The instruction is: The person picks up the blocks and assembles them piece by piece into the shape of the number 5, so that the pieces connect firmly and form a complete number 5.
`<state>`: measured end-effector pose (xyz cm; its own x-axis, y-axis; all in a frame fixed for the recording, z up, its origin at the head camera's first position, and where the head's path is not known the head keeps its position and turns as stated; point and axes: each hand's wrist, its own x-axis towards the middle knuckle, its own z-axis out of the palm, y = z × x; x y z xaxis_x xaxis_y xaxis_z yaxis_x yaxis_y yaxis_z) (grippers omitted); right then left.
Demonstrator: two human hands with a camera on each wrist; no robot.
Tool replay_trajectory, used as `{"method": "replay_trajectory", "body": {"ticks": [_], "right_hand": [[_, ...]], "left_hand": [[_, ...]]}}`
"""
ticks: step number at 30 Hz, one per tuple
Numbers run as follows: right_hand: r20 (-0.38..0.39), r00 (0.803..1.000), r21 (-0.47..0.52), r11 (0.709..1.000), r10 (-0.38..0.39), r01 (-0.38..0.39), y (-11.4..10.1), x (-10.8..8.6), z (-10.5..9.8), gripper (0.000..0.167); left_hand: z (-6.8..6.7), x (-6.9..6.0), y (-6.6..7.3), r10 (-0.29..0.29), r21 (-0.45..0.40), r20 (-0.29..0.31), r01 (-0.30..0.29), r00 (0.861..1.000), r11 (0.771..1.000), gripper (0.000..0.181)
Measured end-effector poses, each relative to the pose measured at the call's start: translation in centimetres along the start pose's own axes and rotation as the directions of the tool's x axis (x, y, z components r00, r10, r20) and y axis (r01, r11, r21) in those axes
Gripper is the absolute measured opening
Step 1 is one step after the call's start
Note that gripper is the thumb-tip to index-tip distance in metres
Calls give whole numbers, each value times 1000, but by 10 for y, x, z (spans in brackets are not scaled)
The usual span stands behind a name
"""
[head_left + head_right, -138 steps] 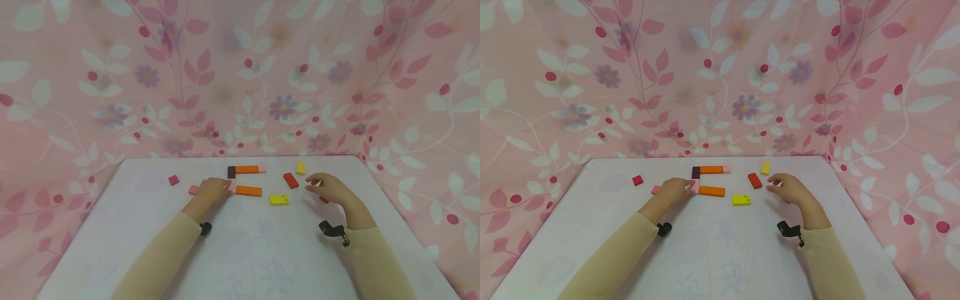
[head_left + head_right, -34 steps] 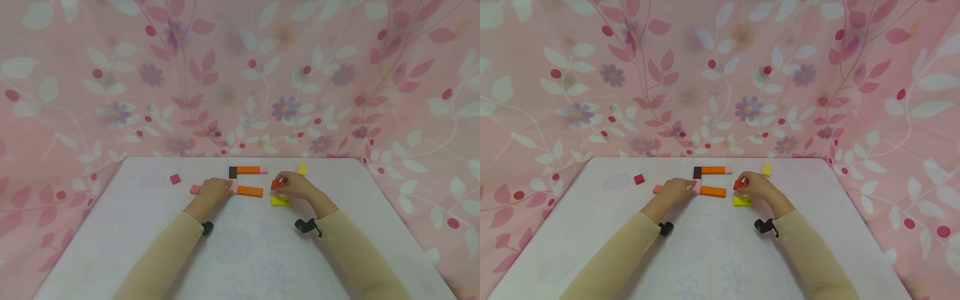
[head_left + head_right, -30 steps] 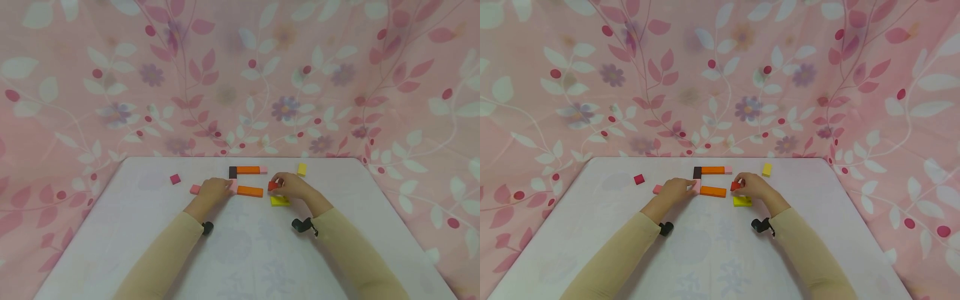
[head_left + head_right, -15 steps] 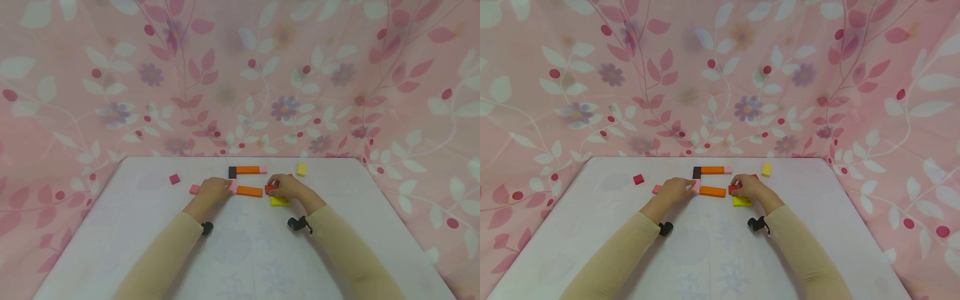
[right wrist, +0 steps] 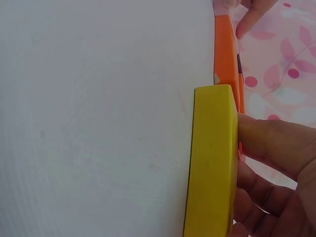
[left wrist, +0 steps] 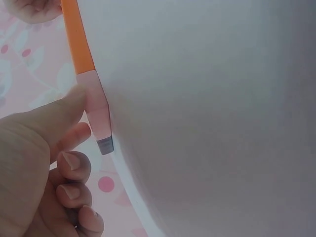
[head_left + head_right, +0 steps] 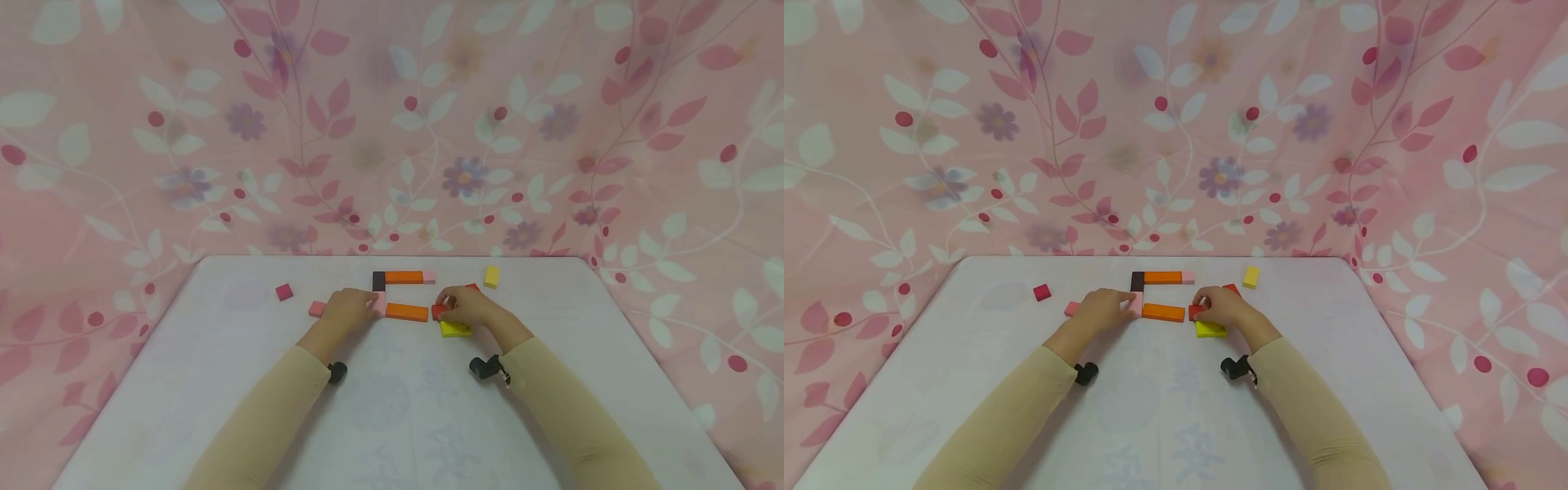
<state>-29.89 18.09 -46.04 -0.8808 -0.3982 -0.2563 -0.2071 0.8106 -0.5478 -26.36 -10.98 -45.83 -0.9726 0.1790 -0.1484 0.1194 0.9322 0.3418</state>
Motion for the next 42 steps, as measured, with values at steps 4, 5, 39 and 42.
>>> {"method": "replay_trajectory", "body": {"ticks": [4,5,39,42], "right_hand": [[1,1000,11,1000,5,-5,-3,-2,1,27],[1,1000,13,1000,6,-6,-4,-3,2,26],[-2,1000,-1,1000,11,-11,-11,-3,4,27],[-2,1000,2,1000,13,-13,-11,-3,4,28]], "left_hand": [[-1,0,-1,-5,-25,11,6,1000,1000,53],[-1,0,-2,-9,-27,14,9,1000,1000,54],[0,1,-6,-34,-29,38,35,999,999,50],[-1,1,-6,-35,-34,39,37,999,999,51]]}}
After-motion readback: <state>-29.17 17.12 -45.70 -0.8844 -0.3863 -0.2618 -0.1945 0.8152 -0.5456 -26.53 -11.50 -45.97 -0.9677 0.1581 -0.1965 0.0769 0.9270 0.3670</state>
